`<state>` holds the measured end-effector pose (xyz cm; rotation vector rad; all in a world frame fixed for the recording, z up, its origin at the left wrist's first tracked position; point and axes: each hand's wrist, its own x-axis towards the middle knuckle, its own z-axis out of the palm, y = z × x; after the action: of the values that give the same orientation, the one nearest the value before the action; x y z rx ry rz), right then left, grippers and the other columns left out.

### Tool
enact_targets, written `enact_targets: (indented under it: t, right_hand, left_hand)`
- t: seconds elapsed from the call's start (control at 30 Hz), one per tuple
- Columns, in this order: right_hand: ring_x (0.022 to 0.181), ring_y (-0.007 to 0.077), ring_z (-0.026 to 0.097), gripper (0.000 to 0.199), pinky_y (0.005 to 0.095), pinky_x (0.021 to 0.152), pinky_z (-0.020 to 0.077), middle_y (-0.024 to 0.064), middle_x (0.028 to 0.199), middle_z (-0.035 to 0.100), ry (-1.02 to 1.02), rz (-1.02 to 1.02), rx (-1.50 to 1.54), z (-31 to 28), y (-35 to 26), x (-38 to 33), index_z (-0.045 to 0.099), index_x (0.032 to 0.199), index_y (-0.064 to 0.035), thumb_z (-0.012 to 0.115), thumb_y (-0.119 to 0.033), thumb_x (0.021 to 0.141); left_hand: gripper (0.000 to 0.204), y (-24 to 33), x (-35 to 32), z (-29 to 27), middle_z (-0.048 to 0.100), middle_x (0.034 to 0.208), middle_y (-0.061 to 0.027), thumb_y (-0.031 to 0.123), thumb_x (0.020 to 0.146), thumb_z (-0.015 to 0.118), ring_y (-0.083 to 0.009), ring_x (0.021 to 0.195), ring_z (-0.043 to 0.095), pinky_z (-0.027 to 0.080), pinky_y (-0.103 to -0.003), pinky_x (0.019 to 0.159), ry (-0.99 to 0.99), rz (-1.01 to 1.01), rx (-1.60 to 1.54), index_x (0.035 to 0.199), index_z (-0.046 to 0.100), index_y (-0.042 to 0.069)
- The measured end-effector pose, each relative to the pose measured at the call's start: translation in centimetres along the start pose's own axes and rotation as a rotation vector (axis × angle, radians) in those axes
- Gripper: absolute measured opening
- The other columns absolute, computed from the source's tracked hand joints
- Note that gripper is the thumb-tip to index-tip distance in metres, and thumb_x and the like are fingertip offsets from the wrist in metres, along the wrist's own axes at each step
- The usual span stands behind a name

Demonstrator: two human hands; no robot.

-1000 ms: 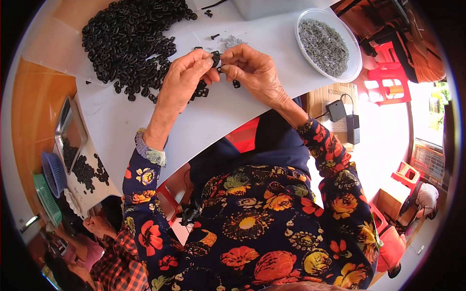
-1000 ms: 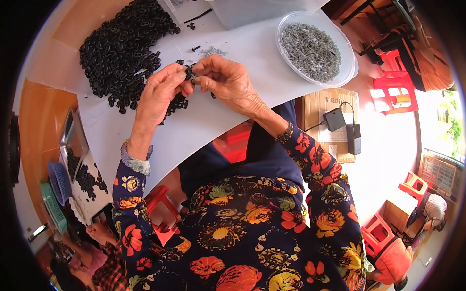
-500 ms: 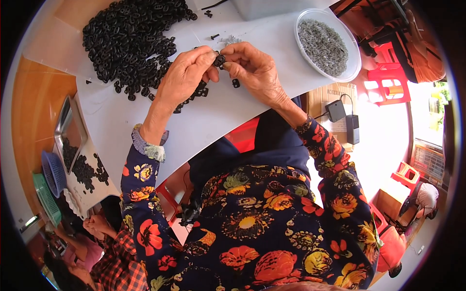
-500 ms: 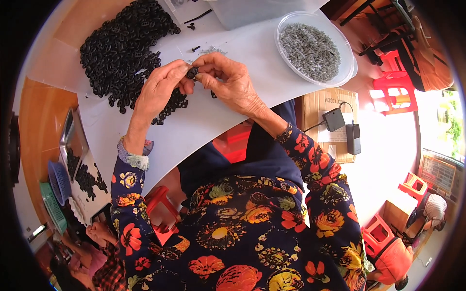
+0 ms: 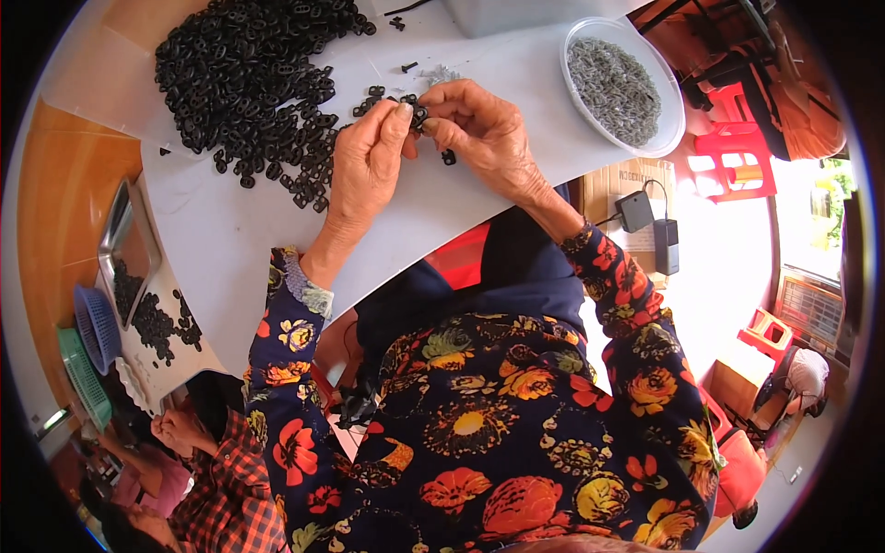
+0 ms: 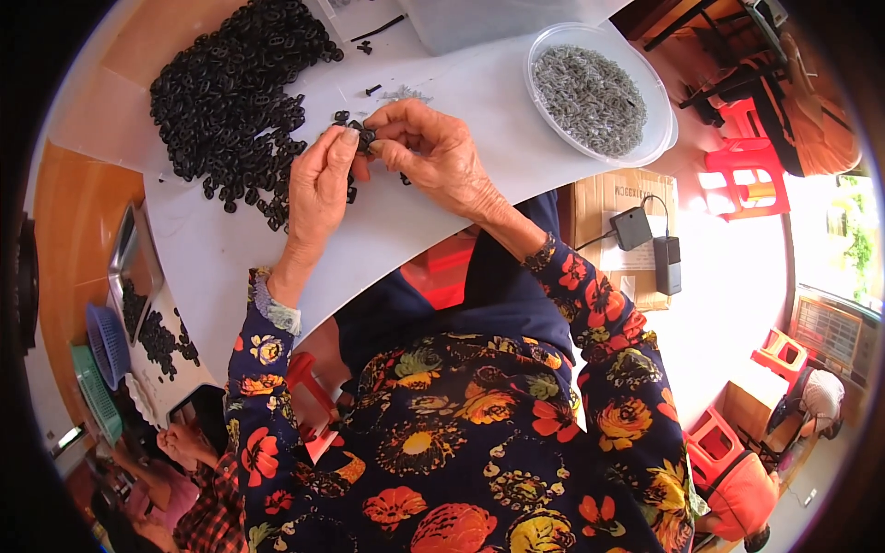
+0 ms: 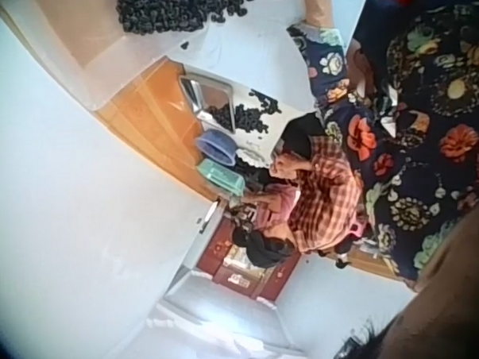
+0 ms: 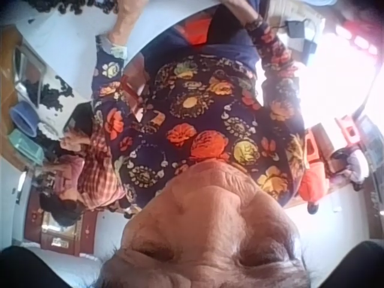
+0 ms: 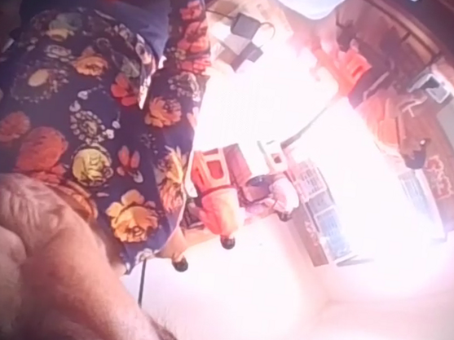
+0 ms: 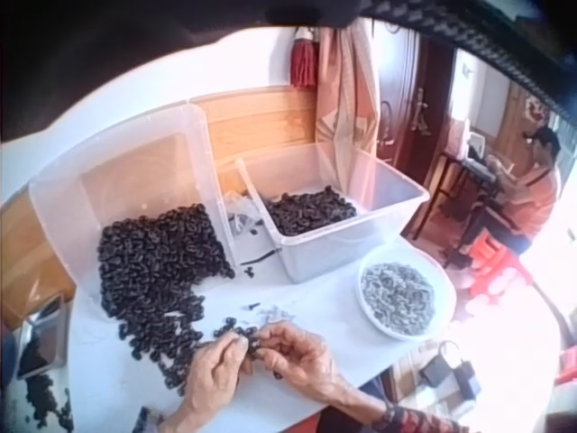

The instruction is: The person assembles small plastic components by hand, picking up plastic pieces and pins from the table and fitting them together.

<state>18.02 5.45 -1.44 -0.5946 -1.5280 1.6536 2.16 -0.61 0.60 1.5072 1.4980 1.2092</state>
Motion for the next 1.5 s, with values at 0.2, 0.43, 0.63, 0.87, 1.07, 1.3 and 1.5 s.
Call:
enact_targets:
  t: [0.2, 0.43, 0.63, 0.87, 1.07, 1.3, 1.5]
  right_hand:
    - [0.076, 0.0036, 0.057, 0.021, 0.0194, 0.063, 0.0451, -0.0008, 0.083, 0.062, 0.001, 0.002, 0.022, 0.0, -0.4, 0.0, 0.056, 0.109, 0.0006, 0.058, 0.0, 0.088]
    - [0.074, 0.0037, 0.056, 0.023, 0.0199, 0.065, 0.0461, 0.0002, 0.083, 0.062, -0.002, 0.012, 0.009, 0.0, -0.4, 0.0, 0.055, 0.11, 0.0013, 0.059, 0.0, 0.088]
    - [0.076, 0.0046, 0.057, 0.023, 0.021, 0.069, 0.0477, 0.0013, 0.084, 0.061, -0.016, 0.007, -0.031, -0.1, -0.5, -0.1, 0.055, 0.111, 0.0017, 0.058, 0.0, 0.088]
    - [0.076, 0.0052, 0.057, 0.022, 0.0218, 0.069, 0.0482, 0.0018, 0.084, 0.062, -0.015, 0.019, -0.021, 0.0, -0.7, -0.1, 0.055, 0.111, 0.002, 0.057, 0.001, 0.089]
    - [0.072, 0.0057, 0.056, 0.025, 0.0221, 0.068, 0.0485, 0.0014, 0.082, 0.062, -0.025, 0.012, -0.048, 0.0, -0.6, -0.1, 0.056, 0.11, 0.0017, 0.063, -0.002, 0.086]
    - [0.066, 0.0067, 0.057, 0.033, 0.0239, 0.066, 0.0491, 0.0031, 0.074, 0.064, 0.018, -0.148, -0.321, 0.3, 0.1, 0.1, 0.059, 0.102, 0.0011, 0.076, -0.005, 0.074]
    - [0.064, 0.0098, 0.058, 0.03, 0.0255, 0.063, 0.049, 0.0046, 0.07, 0.063, 0.021, -0.191, -0.385, 0.3, -0.1, 0.1, 0.06, 0.097, 0.0007, 0.075, -0.003, 0.071]
  left_hand:
    - [0.028, -0.1, -0.5, 1.1, 0.054, 0.064, -0.0025, 0.026, 0.098, 0.043, -0.0083, 0.059, 0.045, 0.038, -0.025, 0.055, 0.093, 0.113, -0.008, 0.093, 0.055, 0.001]
    - [0.025, -0.1, -0.1, 0.5, 0.054, 0.063, -0.0029, 0.023, 0.096, 0.044, -0.0089, 0.058, 0.045, 0.038, -0.026, 0.055, 0.032, 0.02, -0.02, 0.092, 0.055, 0.001]
    - [0.023, 0.5, 0.0, 0.3, 0.055, 0.062, -0.0025, 0.022, 0.095, 0.047, -0.0085, 0.058, 0.047, 0.04, -0.025, 0.055, -0.011, -0.036, -0.059, 0.088, 0.055, 0.001]
    - [0.023, 0.8, 0.1, -0.3, 0.056, 0.063, -0.0028, 0.021, 0.094, 0.047, -0.0081, 0.059, 0.049, 0.042, -0.024, 0.056, -0.068, -0.064, -0.09, 0.085, 0.055, 0.001]
    - [0.021, 0.5, 0.3, -0.4, 0.05, 0.063, -0.0016, 0.02, 0.093, 0.047, -0.0085, 0.06, 0.047, 0.04, -0.025, 0.055, -0.063, -0.052, -0.058, 0.084, 0.053, 0.001]
    - [0.02, 0.3, 0.2, -0.1, 0.047, 0.065, -0.0018, 0.018, 0.094, 0.046, -0.0093, 0.06, 0.045, 0.04, -0.026, 0.055, -0.079, -0.102, -0.122, 0.085, 0.053, 0.001]
    - [0.023, -0.1, -0.1, 0.5, 0.047, 0.065, -0.003, 0.019, 0.095, 0.046, -0.01, 0.059, 0.045, 0.039, -0.027, 0.054, -0.038, -0.088, -0.13, 0.087, 0.051, -0.001]
